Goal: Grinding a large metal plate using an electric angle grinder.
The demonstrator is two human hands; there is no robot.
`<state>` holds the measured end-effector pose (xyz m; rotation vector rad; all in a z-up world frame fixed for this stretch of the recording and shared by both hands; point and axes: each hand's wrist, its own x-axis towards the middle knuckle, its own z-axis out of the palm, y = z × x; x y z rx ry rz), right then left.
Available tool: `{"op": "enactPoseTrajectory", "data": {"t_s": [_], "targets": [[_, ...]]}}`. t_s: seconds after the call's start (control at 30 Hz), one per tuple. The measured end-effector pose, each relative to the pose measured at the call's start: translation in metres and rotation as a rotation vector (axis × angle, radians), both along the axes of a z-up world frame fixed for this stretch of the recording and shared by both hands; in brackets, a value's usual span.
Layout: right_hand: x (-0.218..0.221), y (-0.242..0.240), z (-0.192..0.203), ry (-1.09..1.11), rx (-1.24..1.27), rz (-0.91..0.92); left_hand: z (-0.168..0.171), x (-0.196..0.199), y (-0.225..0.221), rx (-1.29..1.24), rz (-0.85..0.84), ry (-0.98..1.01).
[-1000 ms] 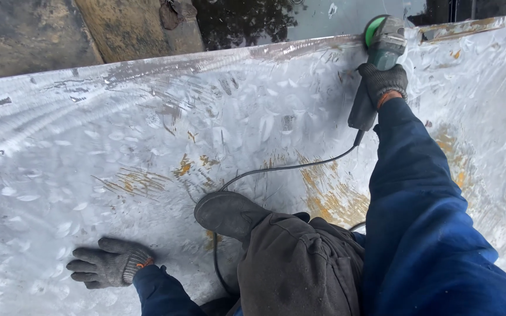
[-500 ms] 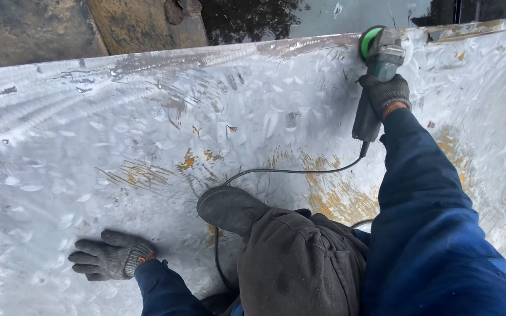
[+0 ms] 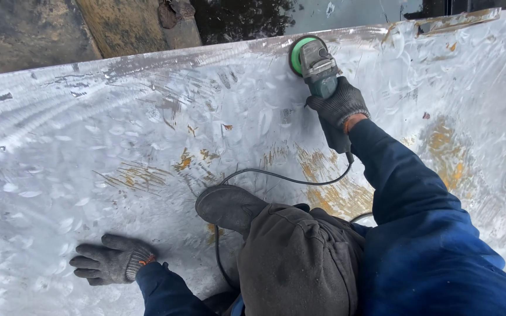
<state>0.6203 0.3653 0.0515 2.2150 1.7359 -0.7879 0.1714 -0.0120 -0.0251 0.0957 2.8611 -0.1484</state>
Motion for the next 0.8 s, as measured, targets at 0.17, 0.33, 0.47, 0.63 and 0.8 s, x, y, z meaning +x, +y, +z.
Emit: {"op": "enactPoseTrajectory", "data": {"t_s": [0.17,0.33,0.47,0.63,0.8], "targets": [[0.068,0.001,-0.026,-0.002,0.041,-0.088,-0.010,-0.001,-0.008,0.016,-0.051,0.040],[0.104,0.036,-0.027,0.014,0.100,-0.524,-0.006,-0.004,-0.004,0.008,-0.018,0.034],[0.091,0.026,-0.039,-0.067,0.099,-0.204,0.000,0.006,-0.008,0.007,-0.049,0.050],[0.079,0.049,-0.052,-0.058,0.147,-0.234,-0.015,-0.006,-0.009,0.016,-0.025,0.051],[0.049,0.054,-0.041,-0.034,0.149,-0.216,-0.007,-0.001,-0.004,0.018,-0.022,0.046]]}}
